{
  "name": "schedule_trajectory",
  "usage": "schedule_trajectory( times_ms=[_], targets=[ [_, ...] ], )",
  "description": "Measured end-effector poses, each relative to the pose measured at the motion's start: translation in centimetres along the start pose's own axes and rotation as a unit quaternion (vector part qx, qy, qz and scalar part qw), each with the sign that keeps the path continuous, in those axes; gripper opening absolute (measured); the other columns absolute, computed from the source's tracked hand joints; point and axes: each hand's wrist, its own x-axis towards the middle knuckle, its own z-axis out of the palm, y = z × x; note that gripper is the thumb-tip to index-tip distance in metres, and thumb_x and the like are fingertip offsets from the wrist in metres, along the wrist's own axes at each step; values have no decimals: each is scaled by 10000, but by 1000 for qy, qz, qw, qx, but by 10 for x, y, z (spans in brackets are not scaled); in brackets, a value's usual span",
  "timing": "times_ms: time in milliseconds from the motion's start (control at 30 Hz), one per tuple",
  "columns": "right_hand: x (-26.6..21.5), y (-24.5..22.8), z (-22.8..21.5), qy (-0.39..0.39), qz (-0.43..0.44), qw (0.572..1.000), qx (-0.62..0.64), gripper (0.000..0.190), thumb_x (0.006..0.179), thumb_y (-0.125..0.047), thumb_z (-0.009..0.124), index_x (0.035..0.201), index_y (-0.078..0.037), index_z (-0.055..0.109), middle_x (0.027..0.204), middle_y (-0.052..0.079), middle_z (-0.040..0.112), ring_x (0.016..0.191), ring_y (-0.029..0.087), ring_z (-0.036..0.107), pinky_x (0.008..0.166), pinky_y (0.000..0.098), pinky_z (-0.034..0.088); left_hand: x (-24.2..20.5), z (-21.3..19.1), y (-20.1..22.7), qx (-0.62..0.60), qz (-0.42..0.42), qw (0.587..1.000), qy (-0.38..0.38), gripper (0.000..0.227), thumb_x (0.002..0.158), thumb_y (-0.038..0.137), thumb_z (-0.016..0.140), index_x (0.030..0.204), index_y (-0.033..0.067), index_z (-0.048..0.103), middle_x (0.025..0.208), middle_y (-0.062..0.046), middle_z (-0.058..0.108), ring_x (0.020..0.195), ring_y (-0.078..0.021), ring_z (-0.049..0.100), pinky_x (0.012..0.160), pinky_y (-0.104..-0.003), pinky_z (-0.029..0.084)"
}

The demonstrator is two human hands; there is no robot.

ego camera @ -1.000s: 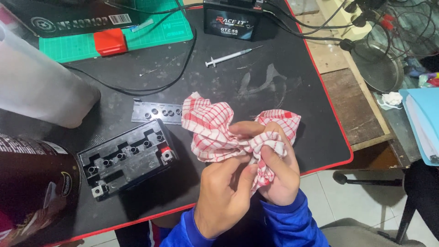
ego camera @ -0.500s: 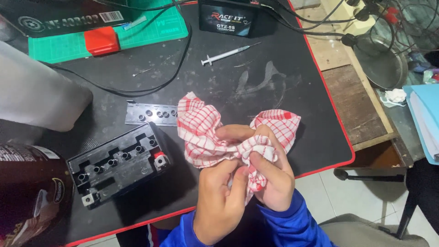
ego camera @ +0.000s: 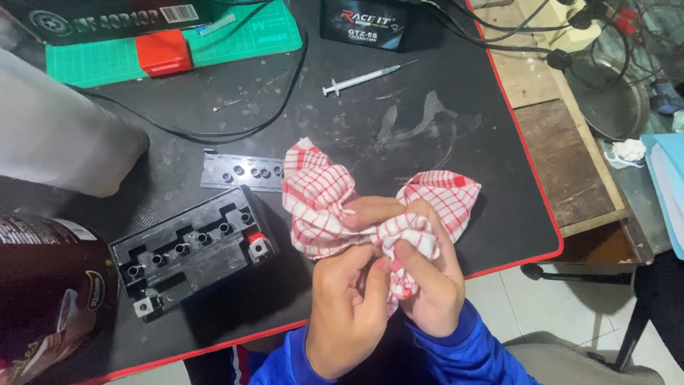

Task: Using a syringe to fill the cells of a lead-acid battery with electrolyte liquid and wiping the tools with a cloth.

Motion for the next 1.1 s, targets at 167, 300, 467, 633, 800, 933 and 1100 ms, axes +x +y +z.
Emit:
schedule_trajectory(
  times_ms=[167,300,467,633,800,933,1100],
  targets=[
    [0,2,-10,67,16,996,55,267,984,-137,533,1117,91,574,1174,307,670,1059,366,688,951,439,577,3,3,12,28,5,999,27,117,914,167,696,945,55,697,799,-37,719,676,-123,670,655,-270,534],
    [0,-5,-8,82,4,996,32,220,996,-118,500,1087,69,572,1133,310,688,1040,379,703,937,445,594,-1,7,10,54,50,994,83,111,881,129,754,967,59,742,895,-57,803,726,-144,767,675,-252,598],
    [-4,1,-5,72,4,997,20,283,983,-149,525,1116,88,603,1166,284,687,1013,326,704,905,392,584,0,2,12,22,53,997,55,113,942,121,675,990,42,741,856,-53,777,688,-141,707,664,-267,554],
    [-2,-1,0,89,4,996,19,301,991,-150,526,1111,109,621,1128,262,700,968,309,710,885,377,580,-5,3,10,55,52,993,87,201,860,153,753,1021,34,739,925,-78,798,757,-163,755,716,-271,597],
    [0,-1,1,74,-26,996,-37,256,977,-155,508,1052,60,624,1071,245,702,1065,318,681,972,383,537,-7,4,4,74,60,991,94,128,883,144,740,972,57,770,838,-70,808,647,-165,756,625,-271,579],
    [2,5,-2,59,-18,998,26,246,975,-132,515,1037,82,619,1046,269,695,1035,340,671,939,406,537,0,-2,14,4,39,998,52,96,909,68,667,880,22,746,757,-32,739,675,-111,660,660,-272,537],
    [3,7,-3,9,-47,999,-12,169,969,-136,485,1018,-5,581,1050,223,710,1146,357,624,1079,481,485,0,-3,8,-71,-41,996,28,169,916,80,683,756,37,714,641,32,581,618,-61,481,558,-250,438]
  ],
)
